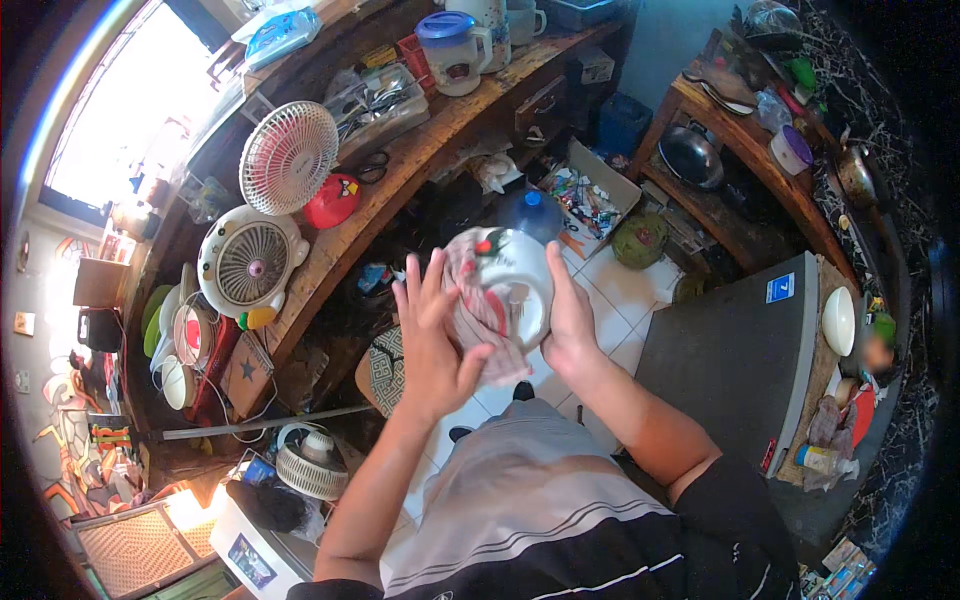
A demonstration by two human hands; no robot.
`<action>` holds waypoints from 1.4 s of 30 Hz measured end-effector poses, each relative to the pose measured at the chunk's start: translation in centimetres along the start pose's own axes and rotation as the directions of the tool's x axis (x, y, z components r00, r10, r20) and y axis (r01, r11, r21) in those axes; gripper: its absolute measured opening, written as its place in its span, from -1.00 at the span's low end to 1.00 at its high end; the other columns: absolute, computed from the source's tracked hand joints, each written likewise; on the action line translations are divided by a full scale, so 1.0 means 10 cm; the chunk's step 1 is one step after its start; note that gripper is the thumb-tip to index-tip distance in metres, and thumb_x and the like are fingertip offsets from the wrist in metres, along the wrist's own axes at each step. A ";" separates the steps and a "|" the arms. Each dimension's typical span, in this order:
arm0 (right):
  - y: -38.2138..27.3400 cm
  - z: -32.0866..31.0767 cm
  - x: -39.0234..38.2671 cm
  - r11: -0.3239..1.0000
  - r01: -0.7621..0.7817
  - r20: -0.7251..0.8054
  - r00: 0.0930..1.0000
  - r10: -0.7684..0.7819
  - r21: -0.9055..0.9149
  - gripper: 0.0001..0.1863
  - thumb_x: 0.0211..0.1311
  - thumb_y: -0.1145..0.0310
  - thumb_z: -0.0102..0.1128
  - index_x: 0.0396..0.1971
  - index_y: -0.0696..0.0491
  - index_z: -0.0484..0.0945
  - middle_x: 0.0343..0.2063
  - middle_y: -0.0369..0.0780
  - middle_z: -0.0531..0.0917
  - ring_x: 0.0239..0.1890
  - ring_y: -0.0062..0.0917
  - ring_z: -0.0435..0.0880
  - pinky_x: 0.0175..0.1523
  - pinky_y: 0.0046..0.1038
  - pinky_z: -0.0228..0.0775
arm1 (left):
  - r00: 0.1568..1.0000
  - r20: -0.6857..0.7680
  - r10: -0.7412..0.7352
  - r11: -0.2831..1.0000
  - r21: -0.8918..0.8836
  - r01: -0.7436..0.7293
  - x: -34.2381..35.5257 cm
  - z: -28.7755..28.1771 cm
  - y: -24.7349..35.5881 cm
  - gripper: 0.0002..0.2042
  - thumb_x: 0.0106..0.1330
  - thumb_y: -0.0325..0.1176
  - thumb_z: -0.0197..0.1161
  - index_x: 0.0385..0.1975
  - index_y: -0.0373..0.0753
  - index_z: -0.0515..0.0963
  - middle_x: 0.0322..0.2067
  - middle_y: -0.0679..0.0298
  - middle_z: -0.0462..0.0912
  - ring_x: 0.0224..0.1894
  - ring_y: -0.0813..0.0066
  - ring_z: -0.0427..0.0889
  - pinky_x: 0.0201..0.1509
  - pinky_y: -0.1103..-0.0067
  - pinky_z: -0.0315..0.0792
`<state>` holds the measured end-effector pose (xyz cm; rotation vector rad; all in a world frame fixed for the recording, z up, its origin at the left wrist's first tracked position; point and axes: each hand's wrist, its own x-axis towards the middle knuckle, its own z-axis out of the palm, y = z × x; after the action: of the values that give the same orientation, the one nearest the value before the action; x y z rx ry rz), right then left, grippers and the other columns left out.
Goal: Drying plates and bowls with a cloth, placing them on a shelf, and then picking up a tray of glasses.
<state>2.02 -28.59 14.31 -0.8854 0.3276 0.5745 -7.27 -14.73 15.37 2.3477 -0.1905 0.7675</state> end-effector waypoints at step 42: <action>0.41 -0.29 0.08 0.992 0.116 0.290 0.952 -0.098 -0.047 -0.63 0.38 0.09 0.12 -0.08 0.11 0.53 -0.16 -0.27 0.64 -0.21 -0.63 0.64 -0.12 -0.52 0.51 | 0.933 0.331 0.144 0.967 0.151 -0.203 0.29 -0.04 0.24 -0.47 0.03 -0.31 0.29 0.12 -0.14 0.53 0.16 0.20 0.52 0.24 0.15 0.44 0.34 0.22 0.22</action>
<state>0.07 -28.63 9.56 -0.8614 -0.0025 0.6057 -5.83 -16.11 18.61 2.6489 -0.4926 0.4987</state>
